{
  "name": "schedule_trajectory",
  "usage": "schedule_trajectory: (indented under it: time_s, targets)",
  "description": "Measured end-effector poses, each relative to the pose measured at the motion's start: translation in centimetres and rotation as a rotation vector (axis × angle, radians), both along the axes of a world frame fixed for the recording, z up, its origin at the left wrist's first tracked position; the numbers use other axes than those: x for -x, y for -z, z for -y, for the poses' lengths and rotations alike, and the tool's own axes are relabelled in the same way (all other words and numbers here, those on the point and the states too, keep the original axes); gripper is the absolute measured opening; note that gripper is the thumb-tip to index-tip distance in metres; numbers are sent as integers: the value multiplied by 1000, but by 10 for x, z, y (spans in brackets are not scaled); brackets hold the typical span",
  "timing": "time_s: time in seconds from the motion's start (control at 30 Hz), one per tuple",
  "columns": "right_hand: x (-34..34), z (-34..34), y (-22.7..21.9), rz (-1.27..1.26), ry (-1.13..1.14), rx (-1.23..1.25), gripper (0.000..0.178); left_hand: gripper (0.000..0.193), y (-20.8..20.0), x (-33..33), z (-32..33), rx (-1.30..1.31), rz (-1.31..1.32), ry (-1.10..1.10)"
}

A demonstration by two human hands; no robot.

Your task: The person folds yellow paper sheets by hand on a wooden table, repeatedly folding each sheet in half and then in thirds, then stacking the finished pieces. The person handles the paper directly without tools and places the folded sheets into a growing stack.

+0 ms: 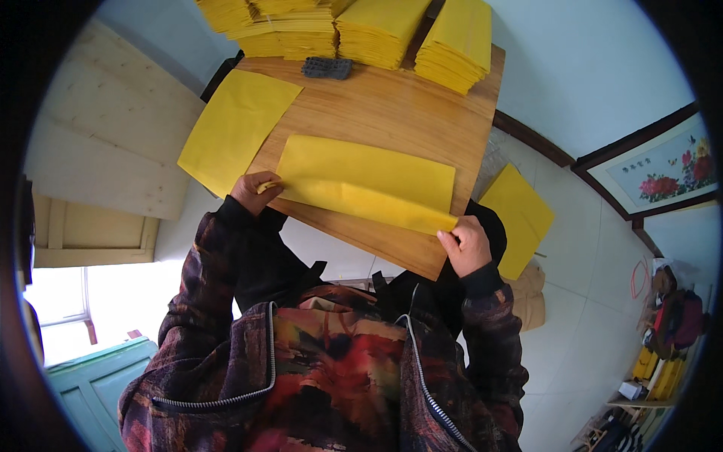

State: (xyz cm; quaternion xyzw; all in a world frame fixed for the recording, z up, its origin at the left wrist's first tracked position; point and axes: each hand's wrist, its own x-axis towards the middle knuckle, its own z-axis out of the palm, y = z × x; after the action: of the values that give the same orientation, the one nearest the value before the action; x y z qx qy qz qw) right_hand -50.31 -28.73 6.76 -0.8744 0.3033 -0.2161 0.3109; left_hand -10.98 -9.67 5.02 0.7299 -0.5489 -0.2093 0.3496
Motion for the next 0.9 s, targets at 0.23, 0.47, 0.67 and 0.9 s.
schedule_trajectory:
  time_s: [0.23,0.47,0.67,0.9]
  targets:
    - [-24,29,-1,-129,122,-314,23,23,15,-3,24,-76,-449,-230]
    - [-34,28,3,-226,236,-172,23,23,5,1,30,-174,-90,-327]
    - [-36,22,6,-143,289,-108,22,26,12,3,35,-105,-69,-348]
    - [-41,21,4,-258,340,-66,23,23,14,6,38,-72,49,-371]
